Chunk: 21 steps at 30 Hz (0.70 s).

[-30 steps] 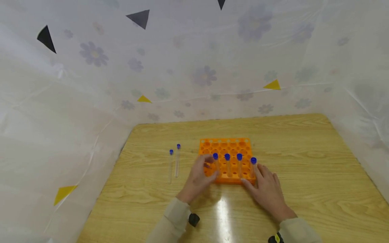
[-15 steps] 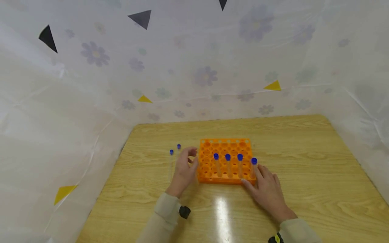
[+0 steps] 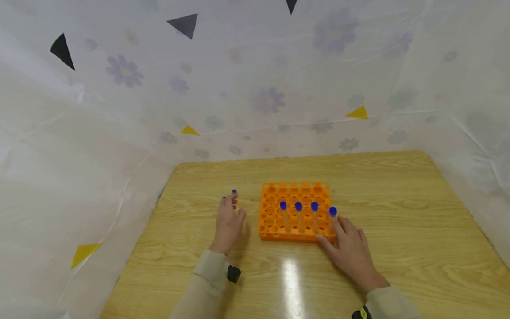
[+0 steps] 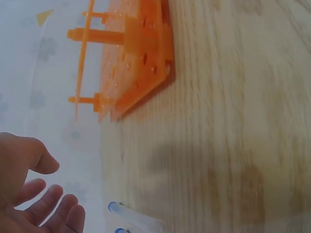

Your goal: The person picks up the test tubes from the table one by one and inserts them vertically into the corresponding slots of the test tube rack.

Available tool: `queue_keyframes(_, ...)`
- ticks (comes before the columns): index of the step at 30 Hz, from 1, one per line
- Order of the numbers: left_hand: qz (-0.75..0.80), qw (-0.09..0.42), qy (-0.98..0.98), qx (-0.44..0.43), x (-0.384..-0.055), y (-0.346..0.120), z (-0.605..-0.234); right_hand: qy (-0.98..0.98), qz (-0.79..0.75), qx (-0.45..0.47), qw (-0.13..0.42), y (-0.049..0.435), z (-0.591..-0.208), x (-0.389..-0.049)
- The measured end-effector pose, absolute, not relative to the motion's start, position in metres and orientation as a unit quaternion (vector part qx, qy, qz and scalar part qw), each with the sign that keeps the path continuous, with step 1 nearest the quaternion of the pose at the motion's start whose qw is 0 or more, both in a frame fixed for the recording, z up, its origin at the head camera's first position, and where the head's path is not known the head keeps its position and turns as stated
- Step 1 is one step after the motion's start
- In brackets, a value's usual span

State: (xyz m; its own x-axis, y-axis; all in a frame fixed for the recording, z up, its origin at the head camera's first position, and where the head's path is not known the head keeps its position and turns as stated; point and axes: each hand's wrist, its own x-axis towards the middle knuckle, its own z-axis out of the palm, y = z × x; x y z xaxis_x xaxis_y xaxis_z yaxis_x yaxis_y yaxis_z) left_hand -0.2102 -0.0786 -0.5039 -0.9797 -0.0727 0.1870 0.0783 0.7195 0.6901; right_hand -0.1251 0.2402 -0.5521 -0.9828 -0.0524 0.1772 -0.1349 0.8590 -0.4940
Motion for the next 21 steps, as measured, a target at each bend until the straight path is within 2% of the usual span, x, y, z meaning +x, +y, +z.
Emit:
queue_keyframes(8, -0.316, 0.139, -0.938, -0.008, -0.216, -0.089, -0.517, -0.961, 0.263, 0.045, 0.066, 0.24, -0.552, -0.125)
queue_keyframes(15, -0.274, 0.124, -0.954, -0.015, -0.219, -0.092, -0.521, -0.962, 0.258, 0.047, 0.072, 0.24, -0.551, -0.125)
queue_keyframes(21, -0.185, 0.141, -0.972, -0.037, -0.219, -0.092, -0.525, -0.96, 0.259, 0.053, 0.089, 0.24, -0.553, -0.125)
